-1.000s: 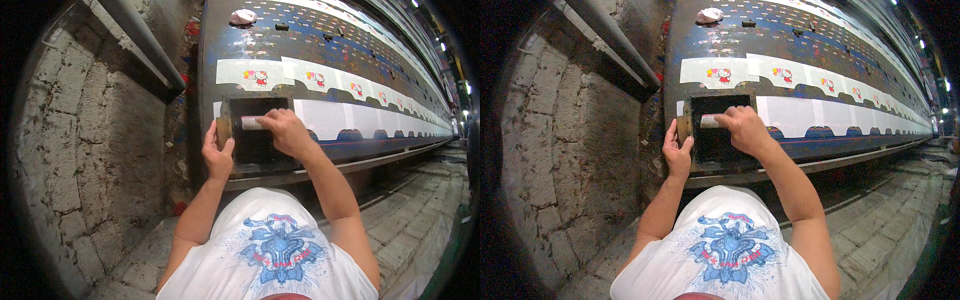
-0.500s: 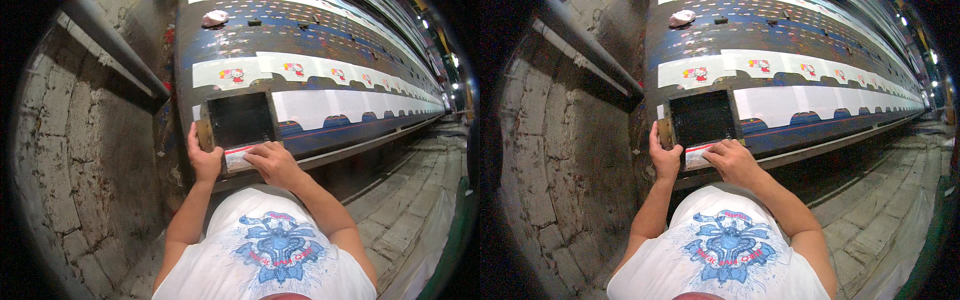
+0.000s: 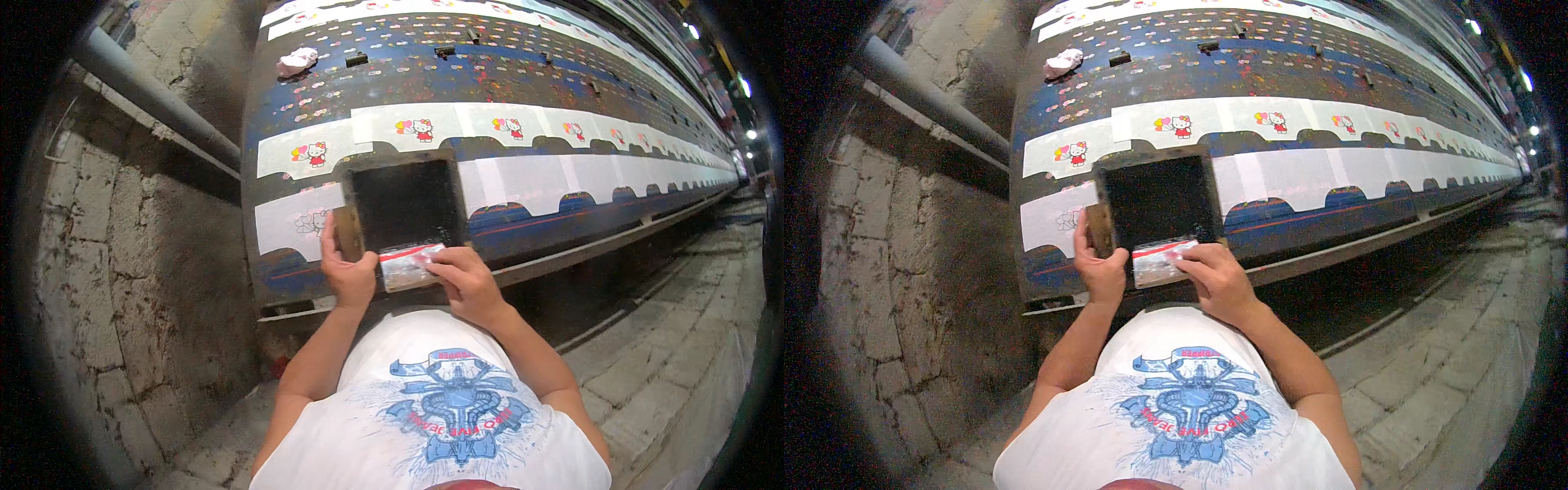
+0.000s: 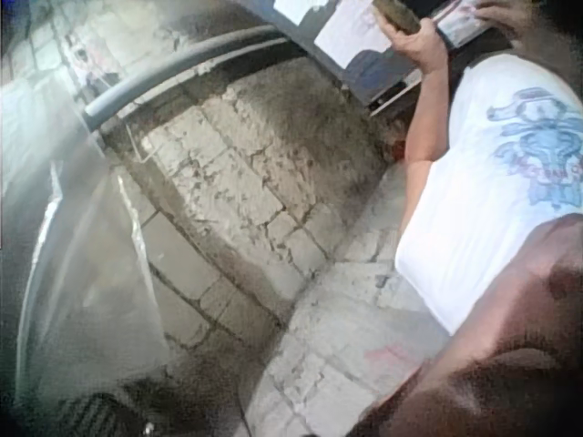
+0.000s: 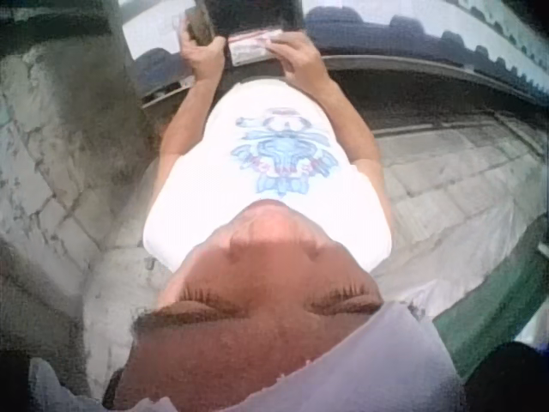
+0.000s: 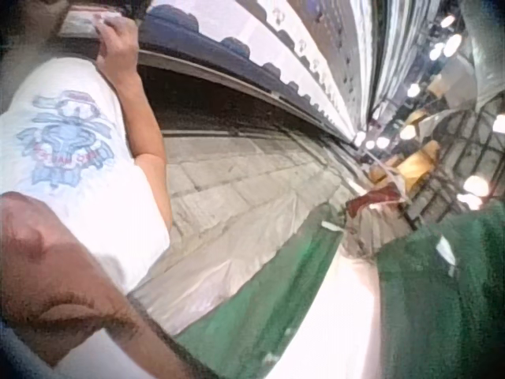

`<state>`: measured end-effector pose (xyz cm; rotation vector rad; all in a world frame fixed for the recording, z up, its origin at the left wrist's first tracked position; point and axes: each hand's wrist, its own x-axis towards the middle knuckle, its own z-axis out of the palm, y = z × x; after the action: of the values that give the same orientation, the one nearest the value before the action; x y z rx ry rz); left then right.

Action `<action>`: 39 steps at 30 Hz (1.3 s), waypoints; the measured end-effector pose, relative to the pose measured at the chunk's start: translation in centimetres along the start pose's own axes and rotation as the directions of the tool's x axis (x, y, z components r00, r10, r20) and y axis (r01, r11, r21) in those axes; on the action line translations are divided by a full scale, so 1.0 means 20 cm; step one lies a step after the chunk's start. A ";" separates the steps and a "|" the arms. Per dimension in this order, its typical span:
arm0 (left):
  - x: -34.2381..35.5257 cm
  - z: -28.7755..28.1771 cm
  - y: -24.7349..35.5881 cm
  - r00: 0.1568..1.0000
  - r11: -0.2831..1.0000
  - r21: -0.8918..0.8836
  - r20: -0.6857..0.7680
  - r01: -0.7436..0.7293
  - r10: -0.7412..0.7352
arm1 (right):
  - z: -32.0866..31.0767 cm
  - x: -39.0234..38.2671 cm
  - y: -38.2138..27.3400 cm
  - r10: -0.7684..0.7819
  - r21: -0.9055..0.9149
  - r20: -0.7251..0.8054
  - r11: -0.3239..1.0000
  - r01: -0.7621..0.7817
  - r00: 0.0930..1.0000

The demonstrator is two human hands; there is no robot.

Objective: The person walks to a long table and repeatedly rubs a small rectangular block over a dark ink pad, then presses the block onto a series of white fabric pieces laid out on the table to transfer a printed design. The person continues this process along the table, handling each fabric piece one at a time.

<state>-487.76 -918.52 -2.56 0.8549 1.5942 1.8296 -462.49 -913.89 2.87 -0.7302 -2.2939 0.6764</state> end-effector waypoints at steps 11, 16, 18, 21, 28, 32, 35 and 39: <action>-0.10 0.40 -0.05 0.998 0.997 -0.037 -0.017 0.064 -0.064 | -0.32 -0.10 0.31 -0.122 -0.065 0.104 0.990 0.129 0.987; -0.09 0.38 -0.04 0.997 0.996 0.028 -0.006 0.079 -0.079 | -0.30 -0.02 0.32 -0.224 -0.146 0.201 0.956 0.256 0.954; -0.07 0.37 -0.05 0.996 0.996 0.015 -0.011 0.086 -0.086 | -0.30 0.02 0.32 -0.224 -0.137 0.257 0.954 0.265 0.940; -0.07 0.36 -0.09 0.997 0.997 -0.023 -0.015 0.077 -0.077 | -0.33 0.07 0.31 -0.216 -0.123 0.345 0.955 0.272 0.913; -0.06 0.35 -0.11 0.992 0.991 0.014 0.004 0.129 -0.130 | -0.42 0.41 0.46 -0.082 -0.067 0.528 0.988 0.138 0.845; -0.05 0.32 -0.11 0.987 0.985 -0.072 0.006 0.159 -0.159 | -0.36 0.62 0.60 -0.082 -0.099 0.446 0.985 0.140 0.891; -0.03 0.29 -0.11 0.987 0.986 -0.058 0.044 0.154 -0.152 | -0.29 0.74 0.67 -0.052 -0.159 0.351 0.981 0.115 0.935; -0.01 0.27 -0.10 0.977 0.978 -0.050 0.080 0.200 -0.196 | -0.26 0.70 0.66 -0.040 -0.191 0.309 0.976 0.103 0.950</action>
<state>-483.43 -914.97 -4.15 0.7033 1.5149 1.6756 -463.72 -894.09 3.89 -0.6686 -2.6908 0.5540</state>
